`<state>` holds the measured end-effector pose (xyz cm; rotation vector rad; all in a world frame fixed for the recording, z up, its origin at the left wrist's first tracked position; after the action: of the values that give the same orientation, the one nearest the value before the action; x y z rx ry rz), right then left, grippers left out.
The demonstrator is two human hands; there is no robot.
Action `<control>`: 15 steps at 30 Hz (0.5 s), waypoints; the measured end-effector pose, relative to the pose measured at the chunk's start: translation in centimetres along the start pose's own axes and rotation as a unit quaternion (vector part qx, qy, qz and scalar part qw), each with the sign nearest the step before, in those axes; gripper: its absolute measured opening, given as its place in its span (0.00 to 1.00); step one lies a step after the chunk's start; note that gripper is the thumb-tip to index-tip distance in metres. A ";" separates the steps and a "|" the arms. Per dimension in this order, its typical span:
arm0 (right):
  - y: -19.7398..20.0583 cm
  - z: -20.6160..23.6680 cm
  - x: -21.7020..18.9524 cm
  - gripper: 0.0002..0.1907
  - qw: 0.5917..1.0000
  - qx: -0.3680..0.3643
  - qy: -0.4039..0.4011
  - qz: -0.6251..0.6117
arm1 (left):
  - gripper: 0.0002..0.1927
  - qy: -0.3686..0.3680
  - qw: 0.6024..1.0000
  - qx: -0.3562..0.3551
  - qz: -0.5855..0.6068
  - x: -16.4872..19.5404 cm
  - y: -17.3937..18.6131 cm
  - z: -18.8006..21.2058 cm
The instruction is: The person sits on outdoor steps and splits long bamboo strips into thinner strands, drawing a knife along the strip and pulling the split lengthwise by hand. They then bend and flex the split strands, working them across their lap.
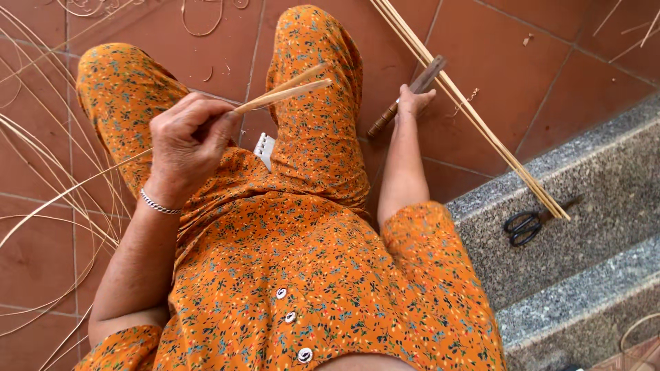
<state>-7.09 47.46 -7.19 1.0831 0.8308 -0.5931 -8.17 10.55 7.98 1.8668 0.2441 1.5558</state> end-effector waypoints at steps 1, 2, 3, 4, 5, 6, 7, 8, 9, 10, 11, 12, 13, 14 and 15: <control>-0.4 -0.1 -0.5 0.40 0.997 -0.032 0.014 -0.066 | 0.01 0.002 1.000 0.000 0.006 0.2 0.0 -0.3; -0.6 -0.2 -0.8 0.34 0.990 -0.068 0.028 -0.121 | 0.02 -0.005 1.000 0.002 -0.002 0.3 -0.1 -0.6; -0.7 -0.1 -1.1 0.28 0.981 -0.112 0.047 -0.152 | 0.02 -0.012 1.000 0.004 -0.010 0.3 0.0 -0.9; -0.7 0.5 -1.8 0.23 0.964 -0.175 0.072 -0.187 | 0.03 -0.018 1.000 0.004 -0.018 0.3 0.0 -1.1; -0.4 1.7 -2.7 0.19 0.939 -0.244 0.095 -0.224 | 0.03 -0.023 1.000 0.006 -0.014 0.4 0.2 -1.1; 0.2 3.3 -3.8 0.17 0.900 -0.328 0.122 -0.260 | 0.03 -0.030 0.999 0.008 -0.010 0.4 0.3 -1.1; 1.1 5.3 -4.9 0.19 0.844 -0.424 0.141 -0.297 | 0.03 -0.037 0.999 0.010 -0.006 0.5 0.6 -1.0; 2.3 7.7 -6.0 0.22 0.776 -0.513 0.159 -0.330 | 0.03 -0.042 0.999 0.011 0.001 0.6 0.9 -0.7; 3.1 9.9 -7.2 0.24 0.724 -0.576 0.138 -0.352 | 0.03 -0.049 0.999 0.013 0.008 0.8 1.3 -0.4; 3.7 12.0 -8.5 0.26 0.667 -0.636 0.117 -0.371 | 0.03 -0.057 0.998 0.017 0.015 1.0 1.8 -0.2; 4.0 13.8 -9.8 0.26 0.641 -0.658 0.112 -0.378 | 0.03 -0.063 0.998 0.023 0.011 1.3 2.3 0.2; 4.3 15.4 -11.1 0.26 0.615 -0.680 0.105 -0.386 | 0.03 -0.068 0.997 0.027 0.007 1.7 2.7 0.6; 4.6 16.6 -12.2 0.23 0.608 -0.684 0.112 -0.387 | 0.04 -0.072 0.997 0.033 0.001 2.1 3.2 1.0; 4.8 17.7 -13.3 0.20 0.600 -0.689 0.119 -0.389 | 0.04 -0.074 0.997 0.031 0.006 2.5 3.8 1.4; 5.2 18.6 -14.2 0.18 0.596 -0.693 0.126 -0.386 | 0.04 -0.075 0.997 0.028 0.011 2.9 4.4 1.8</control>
<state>-5.76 32.48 11.46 -0.7519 1.5940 -0.2757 -6.97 8.15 12.89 2.0250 0.2011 1.4290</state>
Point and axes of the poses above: each hand's wrist, its own z-axis away from the middle knuckle, its own y-axis out of the back of the hand, x = y × z, the point moved 1 cm from there along -z, towards the middle knuckle, and after that the axes turned 6 degrees about -z, right-handed, at the moved point
